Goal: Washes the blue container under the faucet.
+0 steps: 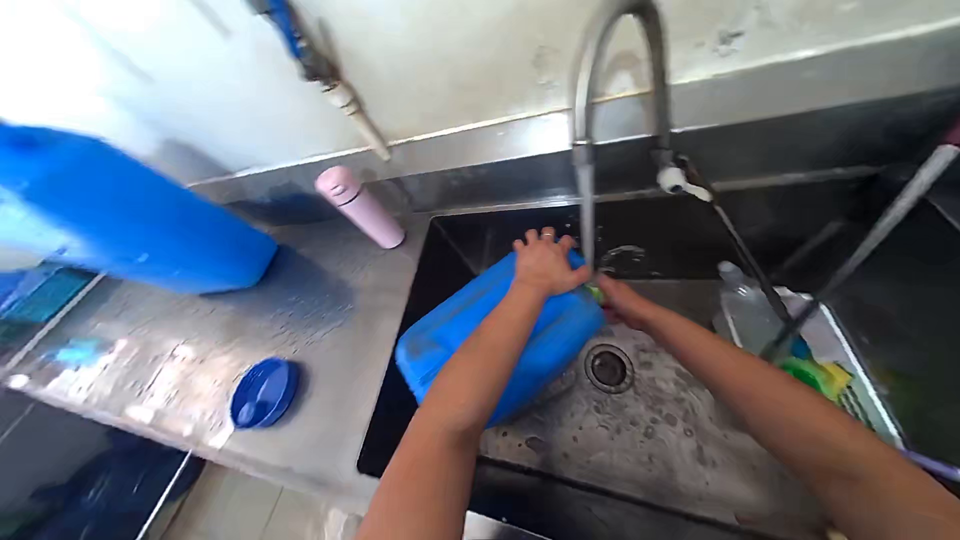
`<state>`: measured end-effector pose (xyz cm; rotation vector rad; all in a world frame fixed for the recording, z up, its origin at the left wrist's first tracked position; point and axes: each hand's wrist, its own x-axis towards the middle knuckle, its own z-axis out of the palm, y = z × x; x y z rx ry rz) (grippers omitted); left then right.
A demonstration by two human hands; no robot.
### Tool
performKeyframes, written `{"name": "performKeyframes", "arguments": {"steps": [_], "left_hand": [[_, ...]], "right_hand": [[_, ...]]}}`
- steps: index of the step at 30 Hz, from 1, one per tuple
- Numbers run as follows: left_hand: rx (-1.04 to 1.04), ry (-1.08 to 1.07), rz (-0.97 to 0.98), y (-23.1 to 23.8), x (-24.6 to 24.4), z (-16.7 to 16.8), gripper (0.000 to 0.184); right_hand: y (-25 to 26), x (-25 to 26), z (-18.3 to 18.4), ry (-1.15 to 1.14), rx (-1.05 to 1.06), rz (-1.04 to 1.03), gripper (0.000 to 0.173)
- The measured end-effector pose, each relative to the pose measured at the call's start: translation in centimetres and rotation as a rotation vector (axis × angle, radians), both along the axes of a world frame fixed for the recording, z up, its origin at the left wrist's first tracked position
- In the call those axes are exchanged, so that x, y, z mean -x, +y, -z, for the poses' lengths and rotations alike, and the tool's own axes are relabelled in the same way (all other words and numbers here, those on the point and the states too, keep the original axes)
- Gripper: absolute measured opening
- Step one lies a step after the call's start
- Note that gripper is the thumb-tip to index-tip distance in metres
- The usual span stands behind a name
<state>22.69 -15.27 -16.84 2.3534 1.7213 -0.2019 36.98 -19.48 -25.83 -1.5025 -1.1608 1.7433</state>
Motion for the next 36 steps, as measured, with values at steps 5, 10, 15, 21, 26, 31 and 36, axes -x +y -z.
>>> {"name": "performKeyframes", "arguments": {"steps": [5,10,15,21,26,31,36], "left_hand": [[0.049,-0.065,0.041,0.2,-0.9,0.1,0.066],[0.094,-0.083,0.623,-3.5,0.5,0.2,0.059],[0.160,-0.126,0.033,-1.2,4.9,-1.3,0.064],[-0.014,-0.159,-0.006,-2.2,5.4,0.3,0.068],[-0.012,-0.272,0.103,-2.9,0.9,0.7,0.056],[0.110,-0.185,0.002,-2.6,-2.2,-0.8,0.058],[0.155,-0.167,-0.152,-2.8,4.1,-1.6,0.063]], "right_hand": [[-2.3,1.0,3.3,0.166,-0.362,0.251,0.052],[-3.9,0.5,3.0,0.008,-0.333,0.197,0.055],[2.3,3.1,-4.7,-0.210,-0.226,0.003,0.038],[4.9,4.4,-10.6,-0.080,-0.163,0.076,0.058],[2.1,3.3,-13.6,-0.061,-0.160,-0.098,0.038],[5.5,-6.4,-10.0,-0.337,-0.303,0.389,0.056],[1.3,-6.0,-8.0,-0.464,-0.252,0.070,0.060]]}}
